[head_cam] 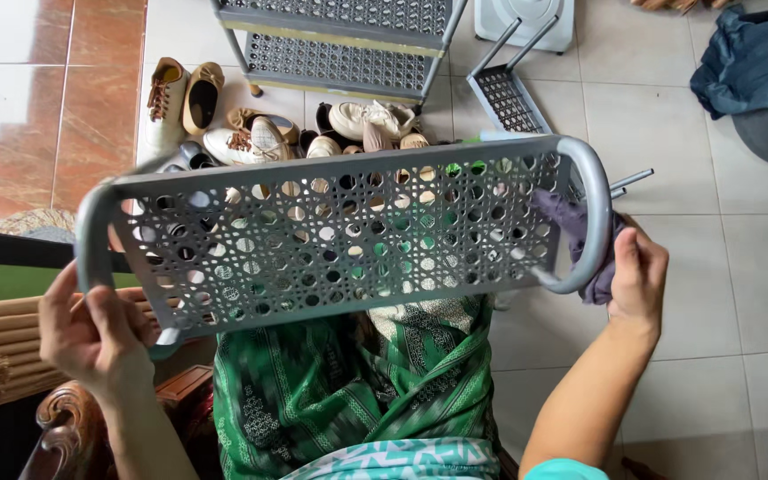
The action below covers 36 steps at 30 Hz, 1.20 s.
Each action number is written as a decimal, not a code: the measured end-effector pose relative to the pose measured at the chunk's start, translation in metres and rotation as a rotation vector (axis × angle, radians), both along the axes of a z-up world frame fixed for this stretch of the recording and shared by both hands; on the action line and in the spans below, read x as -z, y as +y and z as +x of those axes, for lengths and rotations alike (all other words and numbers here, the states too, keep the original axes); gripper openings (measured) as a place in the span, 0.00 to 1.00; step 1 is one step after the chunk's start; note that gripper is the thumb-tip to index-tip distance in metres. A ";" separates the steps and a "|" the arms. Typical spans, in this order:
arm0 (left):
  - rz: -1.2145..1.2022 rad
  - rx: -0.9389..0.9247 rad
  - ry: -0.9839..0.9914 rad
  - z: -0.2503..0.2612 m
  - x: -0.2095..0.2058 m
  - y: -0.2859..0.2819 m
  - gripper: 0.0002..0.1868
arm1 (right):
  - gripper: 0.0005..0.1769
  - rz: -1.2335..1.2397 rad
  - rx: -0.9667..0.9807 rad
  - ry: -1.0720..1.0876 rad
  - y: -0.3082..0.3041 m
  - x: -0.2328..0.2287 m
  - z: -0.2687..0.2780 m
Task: The person cleans a metal shoe rack by first brushing it with a green brush and then wiping it with a purple cloth. The person handles the rack by turning it over to clean both sides and the legs.
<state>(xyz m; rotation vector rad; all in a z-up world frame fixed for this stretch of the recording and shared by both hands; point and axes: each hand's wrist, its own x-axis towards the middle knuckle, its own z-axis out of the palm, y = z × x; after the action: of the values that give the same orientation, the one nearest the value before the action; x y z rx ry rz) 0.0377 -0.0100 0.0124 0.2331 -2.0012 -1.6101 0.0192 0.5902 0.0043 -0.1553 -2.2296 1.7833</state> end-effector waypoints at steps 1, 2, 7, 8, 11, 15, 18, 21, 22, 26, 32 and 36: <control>-0.031 -0.024 0.041 0.006 0.002 0.001 0.22 | 0.35 -0.002 0.008 0.040 0.000 0.000 0.002; -0.061 -0.047 0.081 0.014 0.005 0.001 0.24 | 0.36 0.025 0.037 0.007 0.000 0.001 0.005; 0.032 -0.046 0.251 0.043 0.045 0.001 0.38 | 0.33 -0.083 0.122 -0.007 -0.016 0.006 0.044; 0.045 -0.049 0.266 0.048 0.054 0.000 0.38 | 0.30 -0.040 0.111 0.059 -0.019 0.003 0.049; 0.061 -0.064 0.329 0.054 0.071 0.000 0.41 | 0.23 0.052 0.100 0.222 -0.031 -0.011 0.064; 0.118 0.021 0.404 0.037 0.079 0.012 0.42 | 0.25 -0.066 0.158 0.216 -0.029 -0.009 0.069; -0.012 0.117 0.264 0.029 0.064 0.014 0.41 | 0.29 -0.175 0.173 0.090 -0.014 0.016 0.068; 0.018 0.206 0.188 0.027 0.038 0.012 0.36 | 0.22 -0.212 0.200 0.004 0.003 0.041 0.075; 0.009 0.207 0.173 0.025 0.028 0.010 0.34 | 0.18 -0.220 0.211 -0.015 0.007 0.046 0.079; 0.115 0.172 0.113 0.015 -0.017 0.011 0.29 | 0.18 -0.119 0.211 -0.029 0.002 0.049 0.081; -0.018 -0.031 -0.218 0.006 -0.061 0.042 0.28 | 0.22 -0.062 0.224 -0.026 -0.023 0.019 0.066; 0.042 -0.073 0.022 0.003 -0.037 0.050 0.26 | 0.19 0.183 0.269 0.054 -0.024 0.027 0.060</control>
<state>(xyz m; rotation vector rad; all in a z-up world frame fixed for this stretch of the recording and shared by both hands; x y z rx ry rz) 0.0406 0.0396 0.0495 0.2992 -1.9219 -1.6033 0.0791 0.5666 -0.0227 -0.3466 -2.2003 1.4214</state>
